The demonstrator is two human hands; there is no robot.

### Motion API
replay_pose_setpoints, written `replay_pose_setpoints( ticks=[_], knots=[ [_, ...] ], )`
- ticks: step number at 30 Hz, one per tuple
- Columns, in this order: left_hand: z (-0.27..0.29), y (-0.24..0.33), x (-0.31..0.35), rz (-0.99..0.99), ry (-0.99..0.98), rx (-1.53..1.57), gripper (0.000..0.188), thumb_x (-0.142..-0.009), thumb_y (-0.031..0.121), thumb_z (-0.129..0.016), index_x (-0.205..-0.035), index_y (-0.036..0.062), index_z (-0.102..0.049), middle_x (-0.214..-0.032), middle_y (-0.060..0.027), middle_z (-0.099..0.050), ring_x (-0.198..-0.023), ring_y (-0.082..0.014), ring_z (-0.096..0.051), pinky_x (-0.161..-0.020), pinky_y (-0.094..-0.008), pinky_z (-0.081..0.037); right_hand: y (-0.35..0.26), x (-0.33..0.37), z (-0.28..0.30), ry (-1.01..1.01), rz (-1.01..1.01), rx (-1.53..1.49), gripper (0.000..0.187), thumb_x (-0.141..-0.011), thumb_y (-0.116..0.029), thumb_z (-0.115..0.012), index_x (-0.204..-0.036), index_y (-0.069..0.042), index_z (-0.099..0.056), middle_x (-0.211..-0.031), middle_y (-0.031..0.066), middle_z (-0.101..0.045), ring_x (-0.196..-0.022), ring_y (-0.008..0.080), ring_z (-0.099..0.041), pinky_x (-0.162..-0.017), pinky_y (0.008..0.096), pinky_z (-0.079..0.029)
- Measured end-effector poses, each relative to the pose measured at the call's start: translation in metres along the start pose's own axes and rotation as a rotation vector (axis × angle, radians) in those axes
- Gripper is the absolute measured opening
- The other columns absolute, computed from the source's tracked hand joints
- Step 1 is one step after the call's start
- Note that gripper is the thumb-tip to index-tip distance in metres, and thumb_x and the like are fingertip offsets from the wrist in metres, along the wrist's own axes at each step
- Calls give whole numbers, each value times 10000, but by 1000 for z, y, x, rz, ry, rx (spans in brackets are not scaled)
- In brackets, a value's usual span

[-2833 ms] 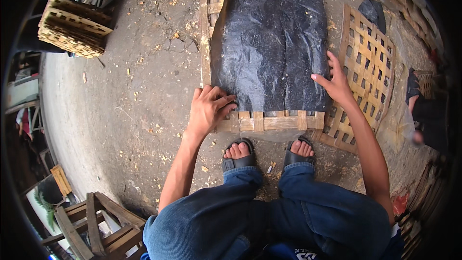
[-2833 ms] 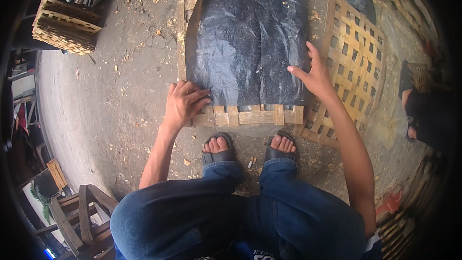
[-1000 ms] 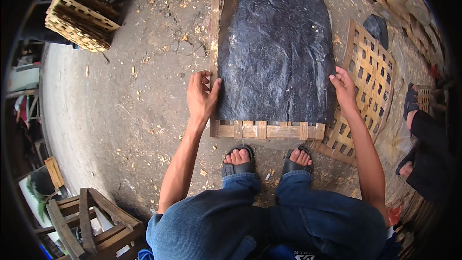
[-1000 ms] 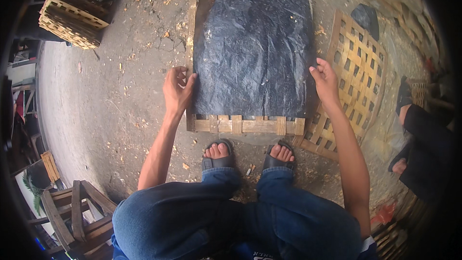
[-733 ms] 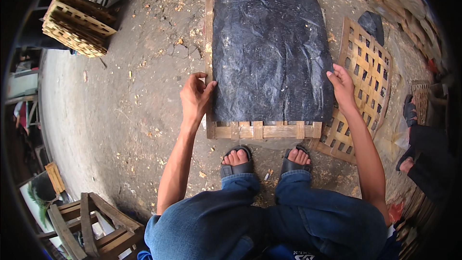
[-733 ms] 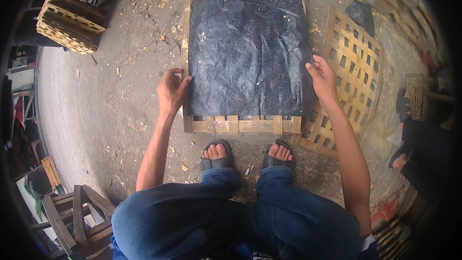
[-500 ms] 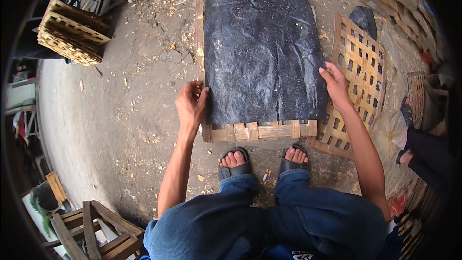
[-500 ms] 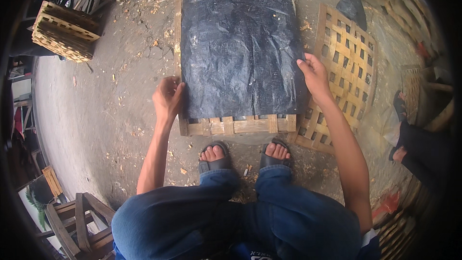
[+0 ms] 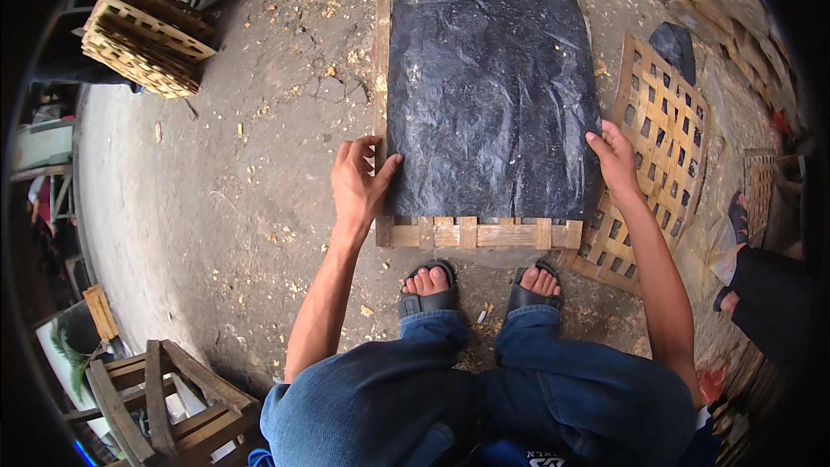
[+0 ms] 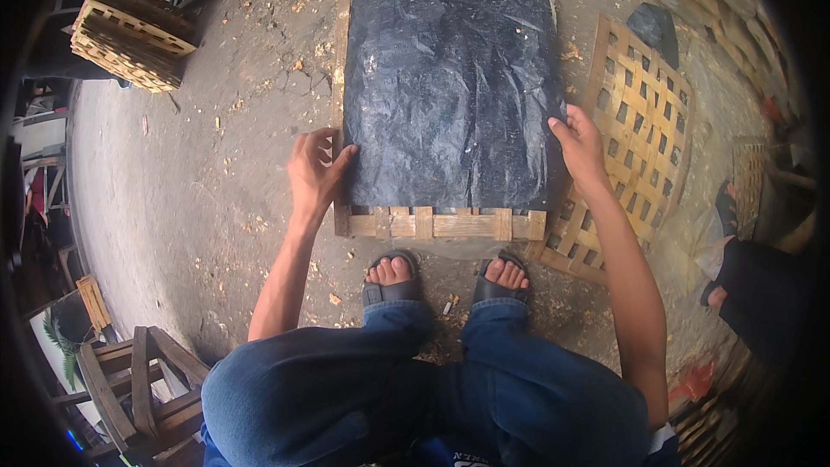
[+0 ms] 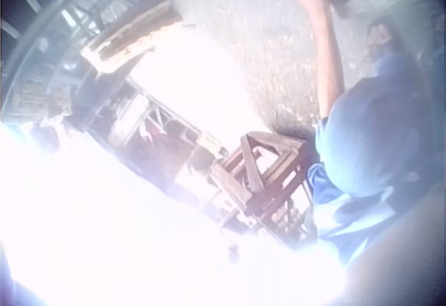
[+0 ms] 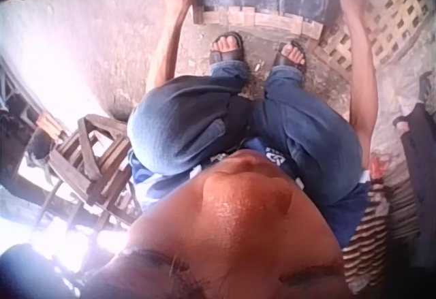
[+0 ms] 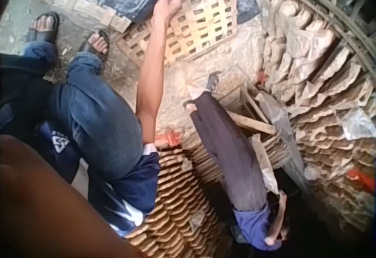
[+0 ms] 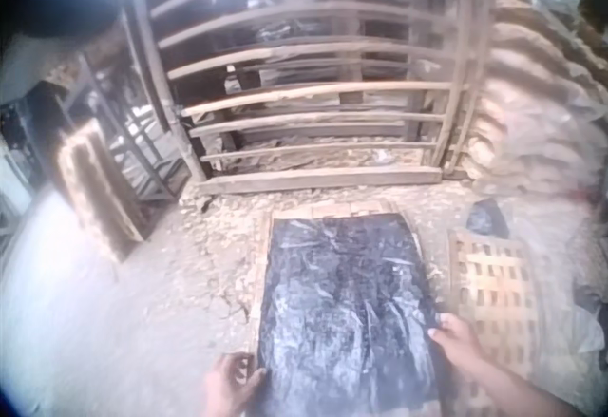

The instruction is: The person sits on the floor and handles a rectangular wooden lattice frame. They place a black plastic sheet over the lattice, smooth it, and then place another lattice frame on top. The person repeatedly lifts and adjusts the frames and the sheet.

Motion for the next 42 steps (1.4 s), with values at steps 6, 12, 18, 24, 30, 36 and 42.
replay_pose_setpoints(
  ticks=[6, 12, 18, 24, 30, 36, 42],
  knots=[
    [-2, 3, 3, 63, -36, -20, 455, -776, 245, -875, -1142, 52, -685, -921, -90, -650, -750, -211, -645, -652, -343, -535, -2, 2, -3, 12, 53, 46, 282, -987, -41, -604, -1263, 13, -582, -1095, 53, -681, -984, 111, -629, -897, 269, -486],
    [-3, 0, 2, 201, -52, 94, 417, -808, 199, -849, -1166, 62, -686, -799, -50, -709, -705, -165, -656, -663, -333, -531, 2, -2, 1, 0, 91, 46, 356, -959, -2, -630, -1304, 37, -554, -1077, 67, -688, -942, 113, -642, -862, 264, -502],
    [0, 1, 1, 188, -77, 91, 379, -847, 161, -808, -1189, 60, -680, -802, -52, -716, -675, -134, -635, -645, -317, -516, 7, -6, 5, 15, 120, 86, 482, -929, -13, -684, -1376, 48, -514, -1027, 59, -689, -920, 109, -644, -824, 254, -511],
    [-4, -6, 2, 187, -87, 137, 381, -863, 140, -788, -1213, 61, -660, -758, -18, -666, -654, -103, -598, -616, -292, -498, 10, -16, 11, 39, 187, 203, 575, -892, -41, -739, -1410, 32, -501, -972, 50, -697, -863, 111, -650, -779, 259, -524],
    [-3, -16, 10, 225, -24, 159, 491, -833, 172, -832, -1260, 38, -629, -884, -19, -626, -703, -111, -581, -644, -272, -514, 7, -15, 0, 44, 100, 149, 596, -888, -86, -756, -1408, 35, -492, -1001, 75, -704, -903, 134, -665, -799, 283, -539],
    [-4, -28, 6, 191, -102, 248, 500, -870, 202, -813, -1299, 44, -609, -976, -30, -621, -791, -130, -587, -691, -286, -521, 9, -11, 12, 24, 85, 143, 596, -912, -234, -759, -1383, 30, -507, -1092, 96, -680, -942, 151, -656, -813, 305, -543],
    [-4, -28, 4, 252, -150, 335, 495, -909, 231, -778, -1321, 33, -588, -1004, -33, -618, -847, -131, -581, -744, -285, -504, 35, -27, 61, 307, 53, 242, 470, -960, -276, -684, -1341, -30, -560, -1106, 99, -687, -967, 193, -662, -858, 332, -530]
  ],
)
Point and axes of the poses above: each hand's wrist, its own x-axis away from the middle knuckle, its own z-axis out of the back of the hand, y = z × x, the point moved 2 cm from there along -x, towards the middle knuckle
